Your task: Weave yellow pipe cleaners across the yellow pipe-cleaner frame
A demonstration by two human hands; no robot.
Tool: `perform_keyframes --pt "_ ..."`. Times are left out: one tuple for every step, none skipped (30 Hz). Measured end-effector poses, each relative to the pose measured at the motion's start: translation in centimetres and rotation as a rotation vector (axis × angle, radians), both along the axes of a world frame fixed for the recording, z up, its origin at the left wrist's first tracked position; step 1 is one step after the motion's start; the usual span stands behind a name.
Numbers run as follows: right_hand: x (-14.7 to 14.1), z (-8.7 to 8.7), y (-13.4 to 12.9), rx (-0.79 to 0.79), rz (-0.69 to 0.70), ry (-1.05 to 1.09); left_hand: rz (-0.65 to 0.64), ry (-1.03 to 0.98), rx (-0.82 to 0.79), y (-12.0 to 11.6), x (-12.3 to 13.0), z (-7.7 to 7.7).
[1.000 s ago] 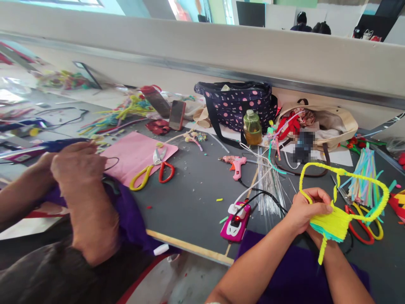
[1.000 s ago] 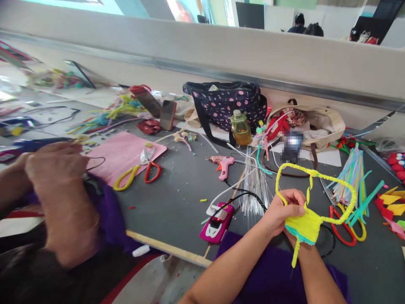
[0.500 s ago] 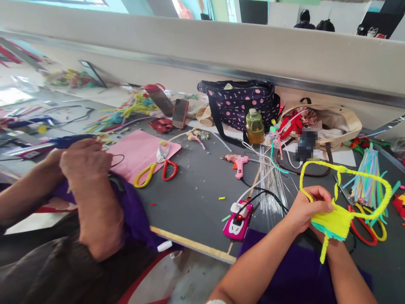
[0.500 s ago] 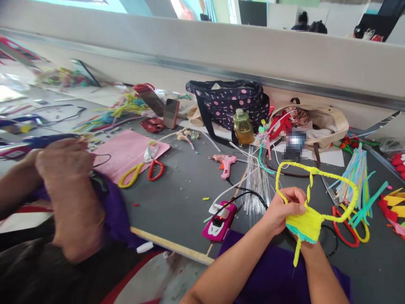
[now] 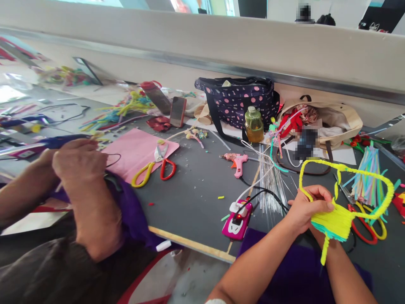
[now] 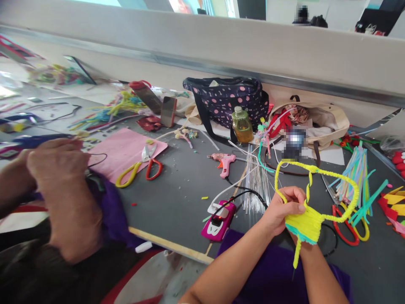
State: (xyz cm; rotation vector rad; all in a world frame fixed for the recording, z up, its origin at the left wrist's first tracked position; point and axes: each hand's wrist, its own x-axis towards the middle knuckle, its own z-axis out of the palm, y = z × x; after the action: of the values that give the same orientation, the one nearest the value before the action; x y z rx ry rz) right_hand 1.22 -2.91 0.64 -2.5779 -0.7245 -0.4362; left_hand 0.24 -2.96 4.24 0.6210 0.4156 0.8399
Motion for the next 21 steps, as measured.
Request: perform_keyframes --pt "0.1 0.0 0.0 -0.050 0.013 -0.037 0.008 -0.001 -0.001 0.0 0.0 0.0" --pt "0.1 0.1 0.0 -0.103 0.027 -0.077 0.016 -0.001 -0.001 -0.1 0.1 -0.1" --pt "0.2 0.2 0.0 -0.152 0.038 -0.113 0.022 0.001 0.002 -0.1 0.1 -0.1" --pt "0.2 0.3 -0.1 -0.189 0.045 -0.141 0.027 0.005 0.009 -0.1 0.2 -0.2" --pt "0.1 0.4 -0.1 -0.214 0.046 -0.159 0.031 0.010 0.021 0.0 0.2 -0.3" --pt "0.1 0.6 -0.1 -0.237 0.045 -0.174 0.033 0.017 0.036 0.0 0.2 -0.4" --pt "0.0 0.7 -0.1 -0.264 0.043 -0.193 0.033 0.023 0.046 0.0 0.2 -0.4" --pt "-0.1 0.8 -0.1 -0.295 0.037 -0.217 0.032 0.027 0.051 0.1 0.1 -0.5" --pt "-0.1 0.9 -0.1 -0.326 0.034 -0.242 0.030 0.029 0.049 0.1 0.1 -0.5" --pt "-0.2 1.0 -0.1 -0.352 0.031 -0.263 0.029 0.026 0.043 0.1 0.0 -0.5" --pt "-0.2 1.0 -0.1 -0.367 0.031 -0.274 0.028 0.021 0.033 0.2 0.0 -0.4" --pt "-0.2 1.0 -0.1 -0.371 0.033 -0.277 0.027 0.016 0.019 0.2 -0.1 -0.4" --pt "-0.1 1.0 -0.1 -0.369 0.038 -0.273 0.027 0.010 0.005 0.2 -0.1 -0.3" --pt "0.0 0.9 -0.1 -0.369 0.049 -0.271 0.029 0.007 -0.009 0.2 -0.2 -0.3" --pt "0.2 0.9 -0.1 -0.380 0.061 -0.275 0.033 0.004 -0.024 0.3 -0.2 -0.2" --pt "0.3 0.8 -0.1 -0.405 0.076 -0.289 0.038 0.004 -0.037 0.3 -0.3 -0.2" --pt "0.4 0.8 0.0 -0.439 0.092 -0.308 0.044 0.004 -0.048 0.4 -0.3 -0.1" --pt "0.5 0.8 0.0 -0.471 0.102 -0.324 0.048 0.003 -0.056 0.4 -0.4 -0.1" --pt "0.5 0.9 0.1 -0.492 0.109 -0.334 0.047 0.001 -0.060 0.5 -0.4 0.0" --pt "0.4 1.0 0.2 -0.500 0.108 -0.336 0.042 -0.002 -0.061 0.6 -0.5 0.0" --pt "0.3 1.1 0.3 -0.493 0.100 -0.332 0.036 -0.005 -0.059 0.7 -0.6 0.0"
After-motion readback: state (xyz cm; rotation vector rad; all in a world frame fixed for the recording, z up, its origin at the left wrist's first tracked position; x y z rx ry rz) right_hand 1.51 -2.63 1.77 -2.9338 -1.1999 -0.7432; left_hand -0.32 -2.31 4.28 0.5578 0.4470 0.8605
